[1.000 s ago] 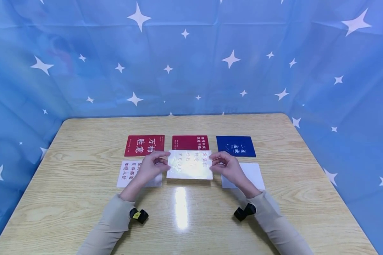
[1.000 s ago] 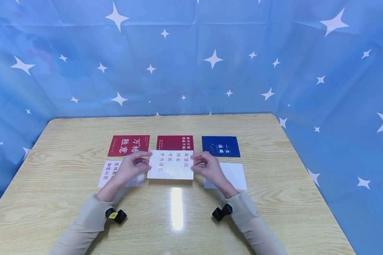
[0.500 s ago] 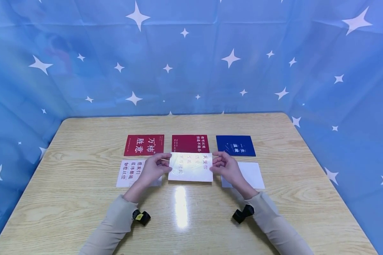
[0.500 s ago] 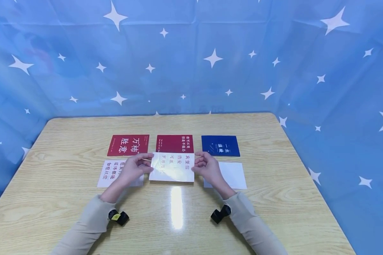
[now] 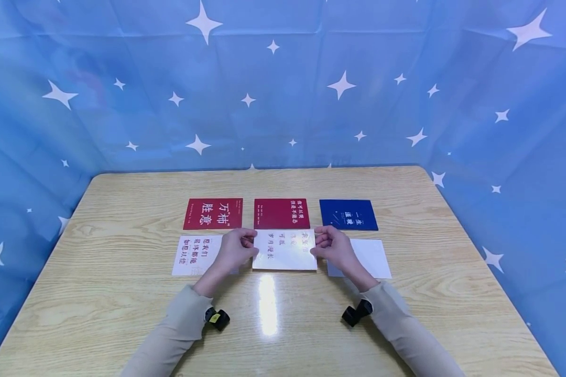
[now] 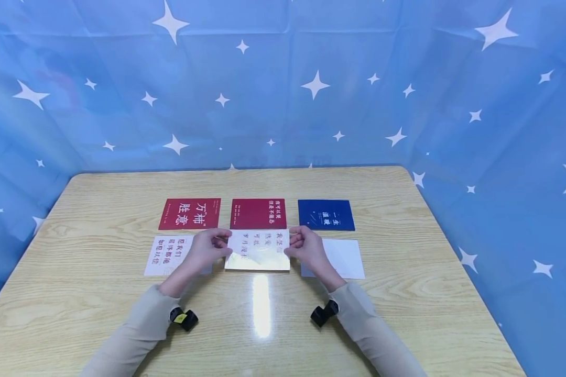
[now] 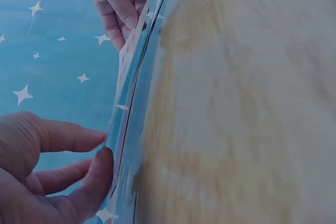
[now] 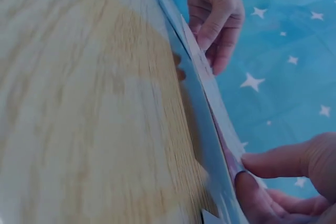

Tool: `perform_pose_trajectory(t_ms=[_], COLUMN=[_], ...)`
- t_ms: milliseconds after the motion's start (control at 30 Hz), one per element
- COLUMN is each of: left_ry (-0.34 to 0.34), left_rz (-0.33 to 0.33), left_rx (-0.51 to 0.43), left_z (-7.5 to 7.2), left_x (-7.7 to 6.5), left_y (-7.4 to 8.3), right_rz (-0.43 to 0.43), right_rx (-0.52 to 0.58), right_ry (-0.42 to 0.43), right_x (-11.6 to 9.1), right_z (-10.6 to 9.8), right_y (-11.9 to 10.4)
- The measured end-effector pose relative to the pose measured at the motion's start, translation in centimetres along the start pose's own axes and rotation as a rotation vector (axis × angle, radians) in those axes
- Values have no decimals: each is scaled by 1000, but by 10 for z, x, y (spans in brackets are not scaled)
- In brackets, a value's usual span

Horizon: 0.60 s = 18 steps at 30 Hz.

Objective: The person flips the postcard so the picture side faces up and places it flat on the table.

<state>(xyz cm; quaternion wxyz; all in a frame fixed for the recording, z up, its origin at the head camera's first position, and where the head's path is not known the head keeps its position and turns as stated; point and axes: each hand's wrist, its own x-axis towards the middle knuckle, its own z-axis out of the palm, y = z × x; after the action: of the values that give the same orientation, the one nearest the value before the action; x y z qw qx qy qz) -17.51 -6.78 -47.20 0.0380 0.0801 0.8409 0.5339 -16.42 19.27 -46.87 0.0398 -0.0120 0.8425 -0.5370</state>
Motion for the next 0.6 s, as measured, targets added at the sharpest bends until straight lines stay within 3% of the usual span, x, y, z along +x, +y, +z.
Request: perform_pose_trajectory(t_ms=[400,600], left_ry=[-62,-84], left_rz=[51,64], left_rx=[288,371], left_z=[7,9], left_x=[4,5], left_y=[14,19], right_rz=[12,-16], right_rx=[-229,-354], right_ry=[-42,-75], right_x=[7,8], right_z=[4,6], right_y=[-4,-10])
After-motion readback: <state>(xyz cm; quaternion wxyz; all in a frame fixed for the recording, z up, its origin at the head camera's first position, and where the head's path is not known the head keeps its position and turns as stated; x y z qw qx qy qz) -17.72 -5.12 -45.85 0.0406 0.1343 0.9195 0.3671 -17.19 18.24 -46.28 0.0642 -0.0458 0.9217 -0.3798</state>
